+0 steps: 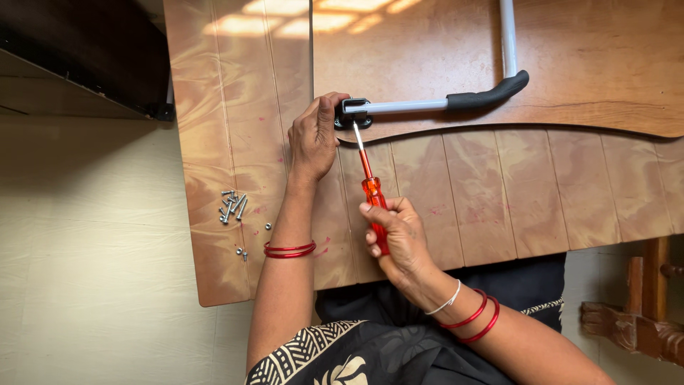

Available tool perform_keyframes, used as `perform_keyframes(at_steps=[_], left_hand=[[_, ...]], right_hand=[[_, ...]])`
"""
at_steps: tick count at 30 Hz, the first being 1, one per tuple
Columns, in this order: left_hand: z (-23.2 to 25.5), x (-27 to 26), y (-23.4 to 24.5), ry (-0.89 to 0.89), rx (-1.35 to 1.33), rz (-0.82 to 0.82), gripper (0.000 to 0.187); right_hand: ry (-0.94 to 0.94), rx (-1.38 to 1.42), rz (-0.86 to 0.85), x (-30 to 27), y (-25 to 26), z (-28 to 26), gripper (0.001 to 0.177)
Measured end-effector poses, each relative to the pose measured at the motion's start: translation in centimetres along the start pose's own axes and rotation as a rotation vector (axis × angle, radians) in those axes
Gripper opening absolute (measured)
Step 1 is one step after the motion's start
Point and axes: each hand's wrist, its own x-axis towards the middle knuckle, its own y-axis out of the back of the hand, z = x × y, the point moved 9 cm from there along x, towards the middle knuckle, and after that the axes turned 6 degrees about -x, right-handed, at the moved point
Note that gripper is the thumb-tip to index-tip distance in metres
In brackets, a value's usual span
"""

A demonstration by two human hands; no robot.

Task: The person assembles a wooden board with metal legs using a red screwdriver. They insert screws into pre-drilled holes, tighten them, and flip the board to secure additional screws on the underside.

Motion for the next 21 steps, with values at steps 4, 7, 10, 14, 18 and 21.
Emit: perform_keyframes(at_steps=[4,7,10,14,18,21], left_hand=[[-1.1,-0.2,-0.2,0.046,-0.004,0.024,0.078],[-1.2,-0.2,-0.2,0.022,0.007,0.052,0.075],[-0.1,-0.2,0.1,-0.116,0.013,0.084,0.072],[-0.6,-0.3,0.3,-0.012,-0.04,0.036,0.062],[-0.6,0.0,0.1,0.122,-0.042,-0.031,0.06],[-0.4,0.4,-0.4,0.127,-0.125,-0.114,0.067]], right_hand=[[0.002,-0.011,-0.016,0.2,0.0,0.2,0.026],[-0.05,0.024,-0.068,0.1,-1.0,0.8,0.027],[-0.117,0.078,-0.143,0.2,-1.8,0.7,0.029],[-0.157,0.016,-0.196,0.2,-1.3,-0.1,0.033],[-0.154,0.037,-0.124,0.1,-0.9,-0.2,0.028],[-0.089,0.006,-0.06,0.3,-1.0,-0.3,0.026]])
